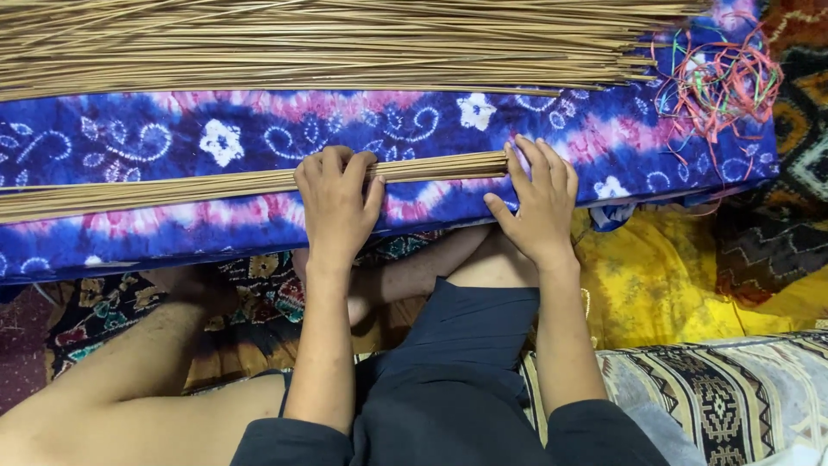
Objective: The person sits cross-legged on a rug and repeatedly picks up thin bamboo strips from a pile, aligns them, and places them onto a blue patterned fabric. The hands work continuously to organize and layer the strips across the fabric surface.
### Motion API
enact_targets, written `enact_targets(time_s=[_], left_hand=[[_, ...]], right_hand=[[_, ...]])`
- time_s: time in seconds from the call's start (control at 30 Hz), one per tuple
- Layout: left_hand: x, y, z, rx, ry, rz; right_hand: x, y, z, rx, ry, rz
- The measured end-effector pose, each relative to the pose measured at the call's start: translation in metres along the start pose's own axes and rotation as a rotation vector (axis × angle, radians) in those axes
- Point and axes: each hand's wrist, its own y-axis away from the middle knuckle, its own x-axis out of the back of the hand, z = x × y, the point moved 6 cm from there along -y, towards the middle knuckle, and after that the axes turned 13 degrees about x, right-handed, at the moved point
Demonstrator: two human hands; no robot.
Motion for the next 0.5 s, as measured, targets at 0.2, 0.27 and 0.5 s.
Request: enact_targets(time_s=[0.2,0.27,0.5], left_hand=[[-0.0084,0.0005,-0.0064,0.010,0.017,0.006],[-0.0086,0.0006,-0.0073,0.010,0.019,0.007],[-0.0089,0.0008,-0.0076,0.017,0.019,0.022]], right_hand=[[-0.0007,0.0001,0.0015,-0.007,-0.004,0.007],[-0.0017,0.0002,0.0015,-0.004,-0.004,0.013],[-0.0022,0.0019,0.0020,-0.014,-0.030,0.041]])
